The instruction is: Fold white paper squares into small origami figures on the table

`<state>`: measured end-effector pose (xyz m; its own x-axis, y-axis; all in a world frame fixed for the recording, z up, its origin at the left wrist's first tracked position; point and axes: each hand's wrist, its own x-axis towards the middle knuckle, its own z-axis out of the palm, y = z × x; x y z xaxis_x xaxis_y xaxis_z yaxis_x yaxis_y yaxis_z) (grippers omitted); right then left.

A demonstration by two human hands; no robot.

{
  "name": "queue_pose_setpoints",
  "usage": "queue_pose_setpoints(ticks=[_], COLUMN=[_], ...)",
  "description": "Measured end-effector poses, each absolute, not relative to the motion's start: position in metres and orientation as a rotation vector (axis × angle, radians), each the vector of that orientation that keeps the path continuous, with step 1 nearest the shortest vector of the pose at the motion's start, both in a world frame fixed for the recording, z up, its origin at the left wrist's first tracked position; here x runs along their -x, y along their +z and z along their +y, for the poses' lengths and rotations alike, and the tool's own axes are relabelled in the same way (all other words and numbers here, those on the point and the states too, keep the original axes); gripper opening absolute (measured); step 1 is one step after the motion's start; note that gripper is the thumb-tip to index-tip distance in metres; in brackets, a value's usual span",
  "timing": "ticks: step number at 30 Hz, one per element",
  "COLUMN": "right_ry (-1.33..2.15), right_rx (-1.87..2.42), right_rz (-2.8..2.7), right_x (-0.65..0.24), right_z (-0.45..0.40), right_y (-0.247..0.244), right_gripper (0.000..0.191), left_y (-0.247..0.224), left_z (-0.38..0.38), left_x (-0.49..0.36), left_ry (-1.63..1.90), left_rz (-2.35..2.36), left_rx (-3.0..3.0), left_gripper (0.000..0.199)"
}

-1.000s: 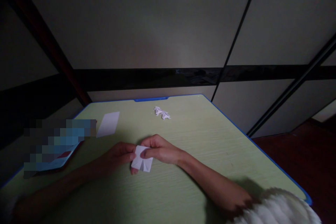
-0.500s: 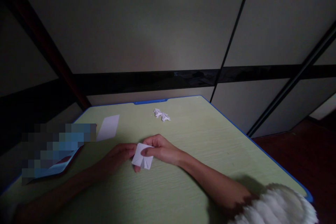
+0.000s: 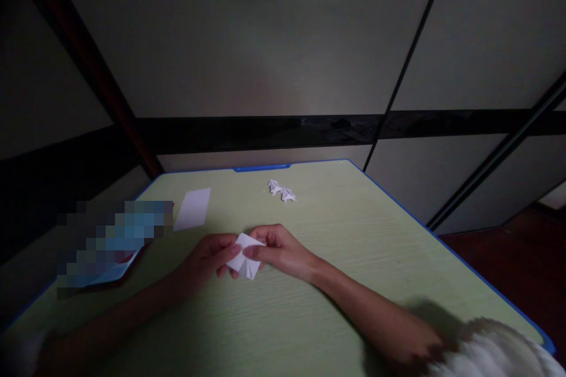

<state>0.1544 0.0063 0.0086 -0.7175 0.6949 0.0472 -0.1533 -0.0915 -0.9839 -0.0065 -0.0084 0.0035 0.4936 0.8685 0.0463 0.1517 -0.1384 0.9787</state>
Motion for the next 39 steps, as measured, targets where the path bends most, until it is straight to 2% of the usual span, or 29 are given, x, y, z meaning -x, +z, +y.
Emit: queue_pose_setpoints(ticks=[9,14,20,28,39], right_ry=[1.763,1.713,1.693,1.747,1.631], right_rx=[0.667,0.632,0.705,0.847,0.84], right_rz=[-1.662,-1.742,-1.754,-1.685,-1.641], right_x=[-0.153,-0.152,-0.15,-0.149,-0.15], right_z=[-0.004,-0.007,-0.008,-0.006,-0.009], right_y=[0.01,0.014,0.013,0.007,0.01], right_gripper=[0.02,0.026,0.03,0.03,0.03], left_y=[0.007,0.005,0.008,0.004,0.012], left_z=[-0.015,-0.011,-0.014,-0.011,-0.006], left_x=[0.007,0.004,0.002,0.006,-0.009], left_ry=[0.855,0.855,0.801,0.786,0.809], left_rz=[0.942,0.881,0.913,0.957,0.944], left_rx=[-1.578,-1.485,-1.457,-1.438,-1.357], left_gripper=[0.035,0.036,0.029,0.032,0.032])
